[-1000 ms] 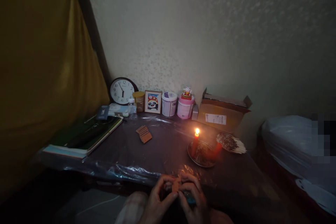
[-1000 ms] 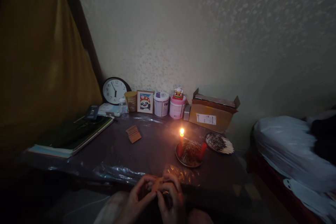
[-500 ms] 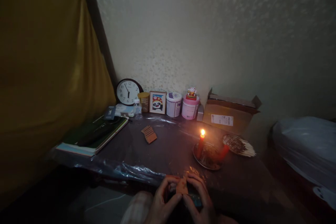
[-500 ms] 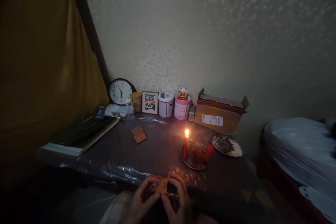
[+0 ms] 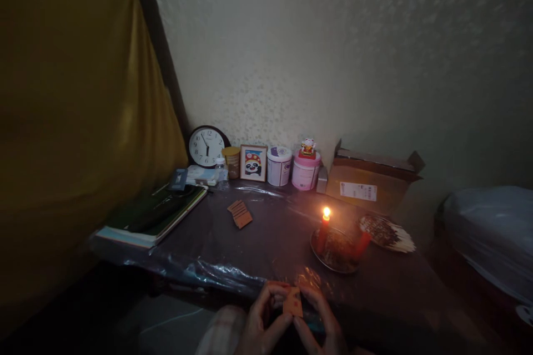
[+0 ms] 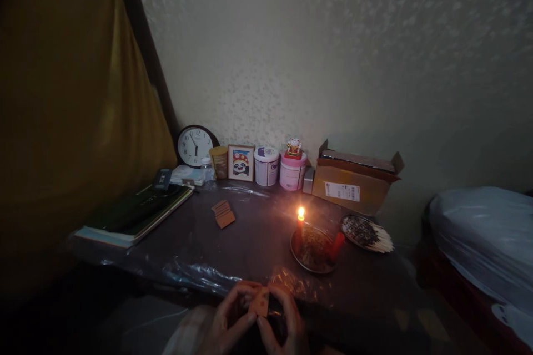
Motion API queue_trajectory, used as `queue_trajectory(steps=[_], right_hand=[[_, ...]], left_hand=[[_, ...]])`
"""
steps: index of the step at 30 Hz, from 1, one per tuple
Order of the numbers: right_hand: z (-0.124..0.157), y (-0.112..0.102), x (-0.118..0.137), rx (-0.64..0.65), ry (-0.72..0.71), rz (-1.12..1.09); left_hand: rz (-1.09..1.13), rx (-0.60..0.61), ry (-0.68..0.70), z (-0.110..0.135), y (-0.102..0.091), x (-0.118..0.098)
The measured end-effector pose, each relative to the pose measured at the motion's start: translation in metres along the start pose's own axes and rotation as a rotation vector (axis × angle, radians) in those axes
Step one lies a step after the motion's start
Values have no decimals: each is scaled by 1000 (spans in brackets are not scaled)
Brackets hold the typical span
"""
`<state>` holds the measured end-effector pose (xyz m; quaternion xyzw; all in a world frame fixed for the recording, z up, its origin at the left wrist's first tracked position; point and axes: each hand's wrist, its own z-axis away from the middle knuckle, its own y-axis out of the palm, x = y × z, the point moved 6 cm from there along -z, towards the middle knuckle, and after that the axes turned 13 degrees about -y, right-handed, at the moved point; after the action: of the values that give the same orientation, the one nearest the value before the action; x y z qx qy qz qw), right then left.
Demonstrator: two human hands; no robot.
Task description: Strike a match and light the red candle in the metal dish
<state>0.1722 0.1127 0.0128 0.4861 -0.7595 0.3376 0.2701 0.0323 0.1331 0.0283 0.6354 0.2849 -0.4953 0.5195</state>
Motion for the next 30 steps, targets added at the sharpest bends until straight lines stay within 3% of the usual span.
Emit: queue_trajectory(steps=[23, 30], right_hand=[[-5, 1, 17, 59, -90, 7], [-3, -2, 21, 4, -155, 63]], left_hand=[[-24, -15, -2, 3, -6, 5], [-4, -32, -14, 2, -11, 19]])
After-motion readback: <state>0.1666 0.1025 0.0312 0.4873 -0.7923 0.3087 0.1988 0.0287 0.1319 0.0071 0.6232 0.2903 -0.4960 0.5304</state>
